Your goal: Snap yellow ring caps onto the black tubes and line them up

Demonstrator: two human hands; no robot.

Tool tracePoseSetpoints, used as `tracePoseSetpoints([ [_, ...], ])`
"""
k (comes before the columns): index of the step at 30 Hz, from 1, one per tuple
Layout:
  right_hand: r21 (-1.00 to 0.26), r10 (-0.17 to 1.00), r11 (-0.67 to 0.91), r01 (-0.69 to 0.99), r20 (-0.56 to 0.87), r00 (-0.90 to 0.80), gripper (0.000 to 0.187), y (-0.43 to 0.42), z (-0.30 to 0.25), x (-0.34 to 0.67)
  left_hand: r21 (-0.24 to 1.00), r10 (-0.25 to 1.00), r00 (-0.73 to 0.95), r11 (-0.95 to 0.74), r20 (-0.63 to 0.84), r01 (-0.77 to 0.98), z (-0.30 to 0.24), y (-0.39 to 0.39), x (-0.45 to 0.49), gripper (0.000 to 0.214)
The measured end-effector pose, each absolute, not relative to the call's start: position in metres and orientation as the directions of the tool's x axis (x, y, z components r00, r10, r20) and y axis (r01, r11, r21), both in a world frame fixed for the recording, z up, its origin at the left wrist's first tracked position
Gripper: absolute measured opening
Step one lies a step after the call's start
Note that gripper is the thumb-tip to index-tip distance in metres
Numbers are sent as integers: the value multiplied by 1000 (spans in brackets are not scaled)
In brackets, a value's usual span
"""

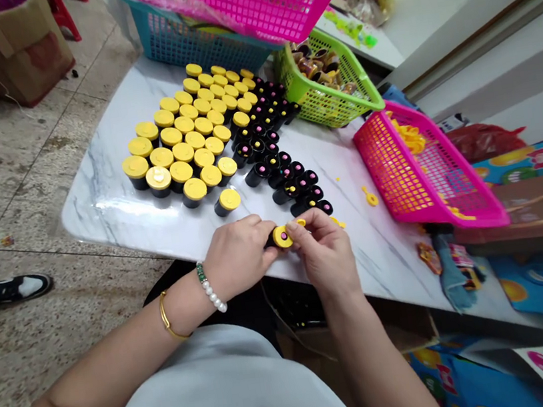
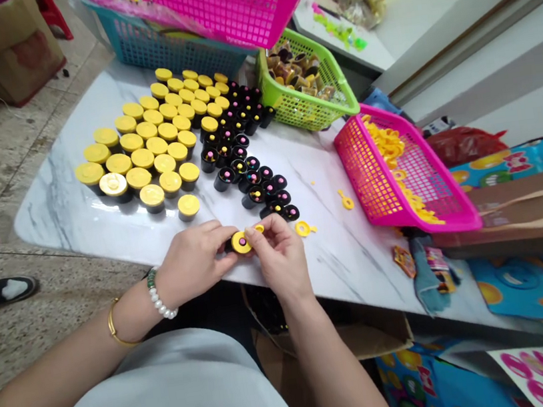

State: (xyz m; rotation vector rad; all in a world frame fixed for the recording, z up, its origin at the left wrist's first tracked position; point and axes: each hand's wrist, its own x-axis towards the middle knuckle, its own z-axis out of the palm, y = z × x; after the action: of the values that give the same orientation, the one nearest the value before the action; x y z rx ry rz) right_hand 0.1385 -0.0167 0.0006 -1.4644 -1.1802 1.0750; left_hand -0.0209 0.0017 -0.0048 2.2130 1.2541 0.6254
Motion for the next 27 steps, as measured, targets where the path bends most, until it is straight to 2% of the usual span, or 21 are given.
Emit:
tracePoseSetpoints([
  [6,-945,991,-19,328,26,132,19,-11,7,140,610,873,470,-444,130,656,-5,2,-20,14],
  [12,-956,993,23,294,55,100,17,-14,-1,135,600,867,477,-460,145,654,-5,-1,-21,13],
  [14,-959,988,29,281,71,138,17,-18,-3,131,646,878,459,-431,138,630,-1,-2,-22,13],
  [18,-962,983,40,272,87,163,18,-23,-5,128,873,871,492,-244,6,421,9,-1,-24,18],
  [22,-943,971,86,322,152,186,20,-21,-7,128,933,868,494,-140,-46,332,12,3,-24,32],
  [25,-952,968,80,296,146,205,22,-20,-8,126,909,888,459,-195,5,368,7,-2,-21,26],
  [27,-966,970,60,251,116,212,23,-20,-9,125,860,918,375,-290,127,419,1,-10,-19,23],
])
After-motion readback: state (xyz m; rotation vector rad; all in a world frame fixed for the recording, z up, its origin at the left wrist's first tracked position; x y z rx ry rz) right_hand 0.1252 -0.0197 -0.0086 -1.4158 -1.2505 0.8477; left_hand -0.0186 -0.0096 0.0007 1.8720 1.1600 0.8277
